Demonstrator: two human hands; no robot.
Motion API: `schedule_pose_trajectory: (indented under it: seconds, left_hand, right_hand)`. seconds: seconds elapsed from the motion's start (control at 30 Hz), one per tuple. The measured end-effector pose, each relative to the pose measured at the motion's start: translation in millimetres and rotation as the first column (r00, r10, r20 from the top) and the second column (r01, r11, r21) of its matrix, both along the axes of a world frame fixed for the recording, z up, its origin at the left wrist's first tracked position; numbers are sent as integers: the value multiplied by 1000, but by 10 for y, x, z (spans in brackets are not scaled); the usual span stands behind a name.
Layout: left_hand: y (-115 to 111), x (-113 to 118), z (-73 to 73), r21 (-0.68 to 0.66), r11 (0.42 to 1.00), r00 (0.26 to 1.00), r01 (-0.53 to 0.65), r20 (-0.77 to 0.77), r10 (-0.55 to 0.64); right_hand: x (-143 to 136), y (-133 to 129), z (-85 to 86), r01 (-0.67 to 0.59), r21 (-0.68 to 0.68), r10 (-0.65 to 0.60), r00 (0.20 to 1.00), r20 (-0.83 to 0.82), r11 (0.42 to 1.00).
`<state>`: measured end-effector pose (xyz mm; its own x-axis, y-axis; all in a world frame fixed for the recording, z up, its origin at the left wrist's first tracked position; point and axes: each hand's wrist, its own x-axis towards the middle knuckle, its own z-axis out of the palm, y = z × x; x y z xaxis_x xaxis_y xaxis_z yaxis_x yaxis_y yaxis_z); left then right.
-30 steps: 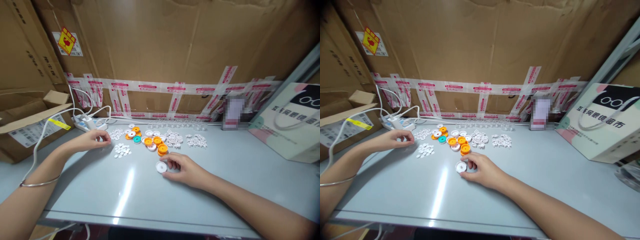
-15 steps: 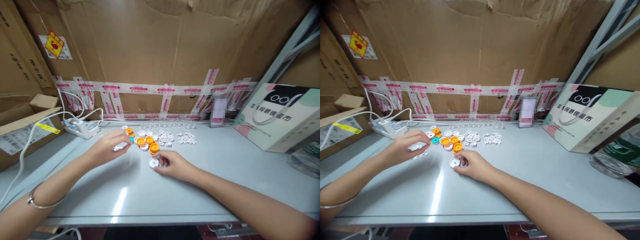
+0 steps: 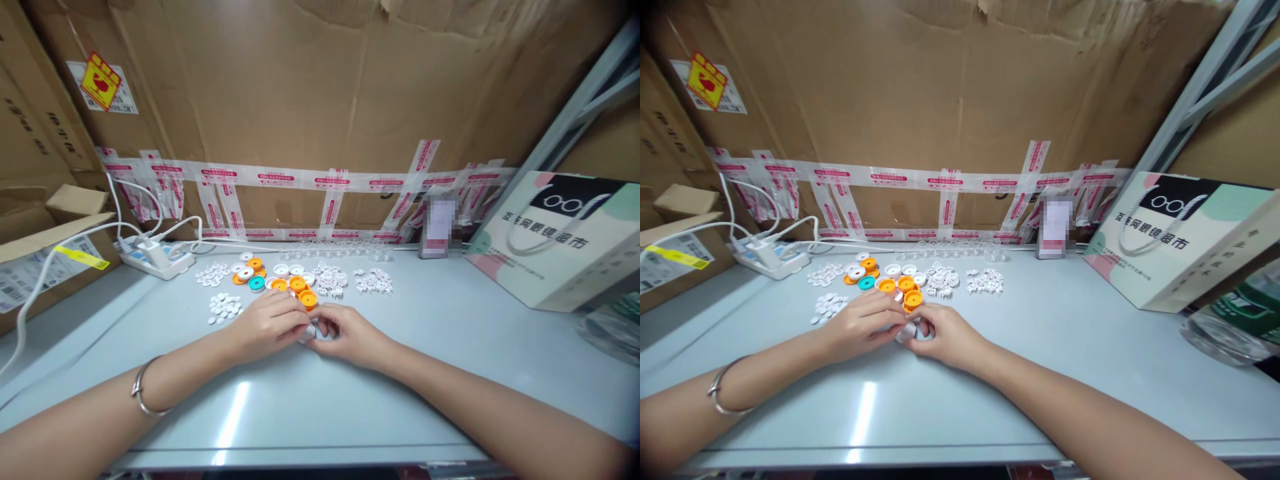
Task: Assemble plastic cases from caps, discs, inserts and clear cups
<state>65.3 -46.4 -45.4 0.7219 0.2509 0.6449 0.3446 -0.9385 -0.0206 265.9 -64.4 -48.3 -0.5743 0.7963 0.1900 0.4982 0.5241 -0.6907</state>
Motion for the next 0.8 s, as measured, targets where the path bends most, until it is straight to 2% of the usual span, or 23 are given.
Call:
schedule_pose_trajectory:
  seconds: [0.23, 0.33, 0.47, 0.8]
  left_hand:
    - [9, -18, -16, -125, 991, 999, -38, 32, 42]
    - [8, -24, -1, -156, 988, 1000, -4, 16, 7]
    - [3, -50, 3, -145, 989, 998, 27, -50, -34]
    - [19, -89, -20, -84, 996, 995, 13, -93, -21]
  right_hand:
    - [-15, -2, -18, 2, 8, -2, 1000, -9, 1000]
    - [-12, 1, -23, 18, -2, -18, 1000, -7, 1000]
    - [-12, -2, -23, 37, -17, -37, 999, -8, 999]
    - [-20, 14, -35, 46, -9, -46, 999, -15, 999]
